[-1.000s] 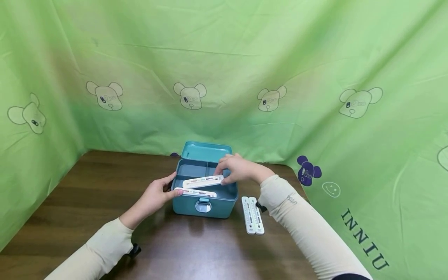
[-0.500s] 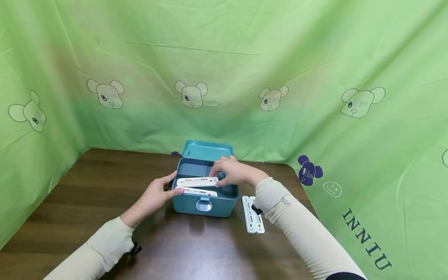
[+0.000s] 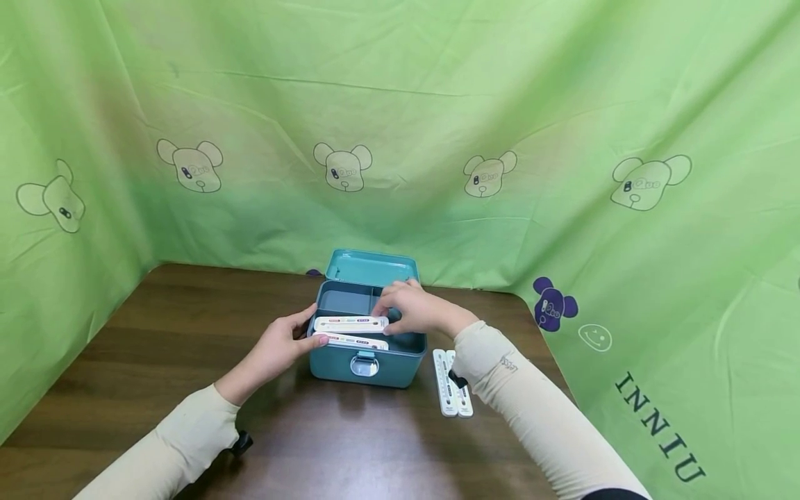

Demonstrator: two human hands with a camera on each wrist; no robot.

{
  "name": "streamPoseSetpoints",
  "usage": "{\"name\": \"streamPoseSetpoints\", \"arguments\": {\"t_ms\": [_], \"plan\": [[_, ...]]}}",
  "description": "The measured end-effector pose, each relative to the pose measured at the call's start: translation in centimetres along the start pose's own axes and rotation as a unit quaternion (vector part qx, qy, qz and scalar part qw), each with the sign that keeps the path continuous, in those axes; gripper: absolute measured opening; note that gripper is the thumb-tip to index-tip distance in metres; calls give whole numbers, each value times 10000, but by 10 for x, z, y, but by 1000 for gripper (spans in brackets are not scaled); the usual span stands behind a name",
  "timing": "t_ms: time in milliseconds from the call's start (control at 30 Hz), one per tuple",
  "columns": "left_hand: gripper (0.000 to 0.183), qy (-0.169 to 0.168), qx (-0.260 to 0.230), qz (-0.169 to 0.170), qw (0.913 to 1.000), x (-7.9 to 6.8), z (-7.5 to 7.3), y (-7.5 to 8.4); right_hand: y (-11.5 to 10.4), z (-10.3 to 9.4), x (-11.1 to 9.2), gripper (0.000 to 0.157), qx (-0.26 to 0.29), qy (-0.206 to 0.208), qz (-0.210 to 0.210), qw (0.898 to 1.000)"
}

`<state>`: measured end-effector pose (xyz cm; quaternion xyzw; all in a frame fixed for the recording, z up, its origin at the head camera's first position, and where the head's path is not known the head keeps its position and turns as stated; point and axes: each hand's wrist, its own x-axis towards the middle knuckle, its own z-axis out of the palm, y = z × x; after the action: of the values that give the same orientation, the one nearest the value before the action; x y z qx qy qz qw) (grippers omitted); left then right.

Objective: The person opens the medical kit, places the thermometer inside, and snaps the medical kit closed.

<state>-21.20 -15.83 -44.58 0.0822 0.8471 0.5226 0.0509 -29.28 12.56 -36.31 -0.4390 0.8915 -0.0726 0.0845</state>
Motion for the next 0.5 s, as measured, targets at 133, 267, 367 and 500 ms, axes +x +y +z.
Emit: {"name": "streamPoseSetpoints", "arguments": {"t_ms": [133, 267, 367, 500], "plan": [[90, 2, -33, -6, 10000, 0, 0, -1, 0, 3, -2, 30, -11, 134, -58, 9999], [90, -5, -43, 15, 10000, 0, 0, -2, 1, 8, -4, 30, -24, 246, -111, 9996], [89, -6, -42, 53, 10000, 0, 0, -2, 1, 12, -6, 29, -95, 331, -132, 9993], [88, 4, -32, 68, 10000, 0, 0, -1, -1, 18, -8, 28, -245, 385, -132, 9989]]}}
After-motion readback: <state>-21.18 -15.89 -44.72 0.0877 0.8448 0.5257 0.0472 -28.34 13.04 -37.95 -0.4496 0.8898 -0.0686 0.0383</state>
